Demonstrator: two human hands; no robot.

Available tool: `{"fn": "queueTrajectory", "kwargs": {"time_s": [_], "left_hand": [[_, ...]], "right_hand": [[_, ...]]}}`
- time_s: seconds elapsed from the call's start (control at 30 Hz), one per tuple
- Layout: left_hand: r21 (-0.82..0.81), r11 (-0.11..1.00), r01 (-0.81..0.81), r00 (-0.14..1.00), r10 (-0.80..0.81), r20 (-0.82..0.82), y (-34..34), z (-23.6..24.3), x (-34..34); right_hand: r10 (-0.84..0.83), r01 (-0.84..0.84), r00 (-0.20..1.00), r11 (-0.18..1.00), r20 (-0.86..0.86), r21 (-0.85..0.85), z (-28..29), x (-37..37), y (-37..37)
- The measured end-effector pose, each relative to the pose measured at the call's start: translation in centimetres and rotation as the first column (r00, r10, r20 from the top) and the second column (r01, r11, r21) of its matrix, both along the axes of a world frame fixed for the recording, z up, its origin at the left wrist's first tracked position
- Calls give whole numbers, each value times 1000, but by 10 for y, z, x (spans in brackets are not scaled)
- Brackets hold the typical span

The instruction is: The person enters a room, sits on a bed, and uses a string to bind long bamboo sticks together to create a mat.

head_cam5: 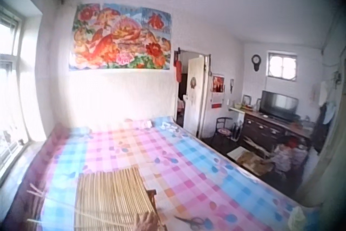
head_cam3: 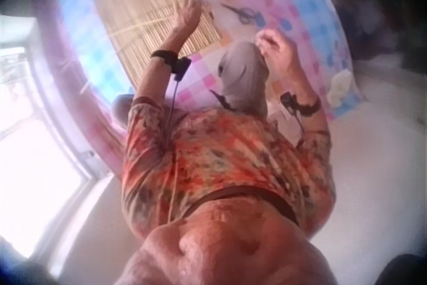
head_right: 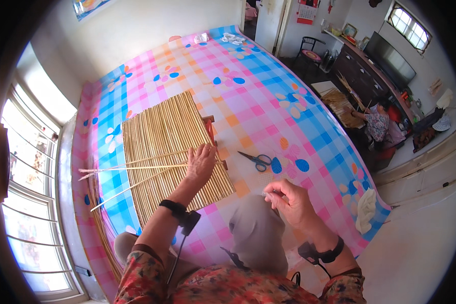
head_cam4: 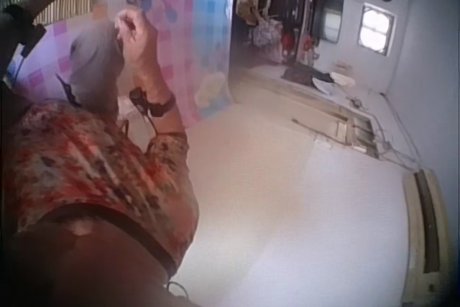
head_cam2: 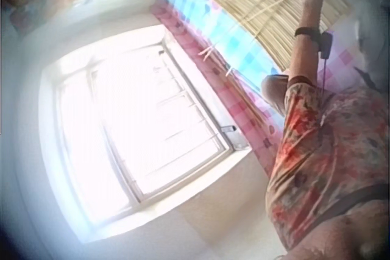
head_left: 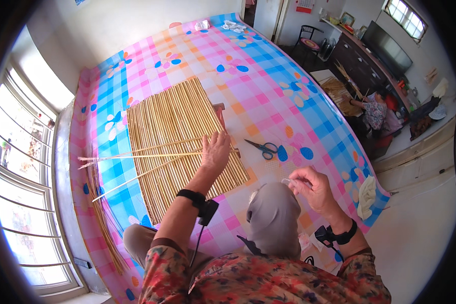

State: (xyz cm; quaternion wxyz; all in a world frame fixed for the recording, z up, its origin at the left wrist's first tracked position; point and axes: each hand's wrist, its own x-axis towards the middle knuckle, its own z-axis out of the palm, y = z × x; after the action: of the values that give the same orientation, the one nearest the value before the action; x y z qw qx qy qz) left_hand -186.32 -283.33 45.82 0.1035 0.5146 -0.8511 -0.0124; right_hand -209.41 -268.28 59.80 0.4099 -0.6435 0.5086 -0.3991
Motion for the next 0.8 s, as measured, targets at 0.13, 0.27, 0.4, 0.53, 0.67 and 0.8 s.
{"fn": "queueTrajectory", "kwargs": {"time_s": [0.13, 0.27, 0.4, 0.53, 0.67, 0.8], "left_hand": [[-11, 996, -84, 994, 84, 65, -21, 6, -29], [6, 980, -197, 980, 197, 37, -41, -5, -28], [93, 994, -64, 996, 70, -60, -44, 0, -34], [98, 991, 91, 983, -74, -166, -45, -2, -29], [34, 997, 67, 979, -59, -197, -44, 2, -9], [107, 994, -23, 998, 30, -62, -31, 16, 42]], "right_hand": [[6, -4, 998, 999, -55, 39, 1, 0, 1], [20, -19, 999, 999, -31, 31, -2, 5, -4], [-6, 6, 1000, 1000, -20, 0, -8, 2, -8], [-17, 17, 1000, 1000, 1, 7, -5, 2, -11], [-7, 7, 999, 1000, 45, 2, -2, 7, -12], [-1, 1, 1000, 1000, 26, -8, -2, 4, -11]]}}
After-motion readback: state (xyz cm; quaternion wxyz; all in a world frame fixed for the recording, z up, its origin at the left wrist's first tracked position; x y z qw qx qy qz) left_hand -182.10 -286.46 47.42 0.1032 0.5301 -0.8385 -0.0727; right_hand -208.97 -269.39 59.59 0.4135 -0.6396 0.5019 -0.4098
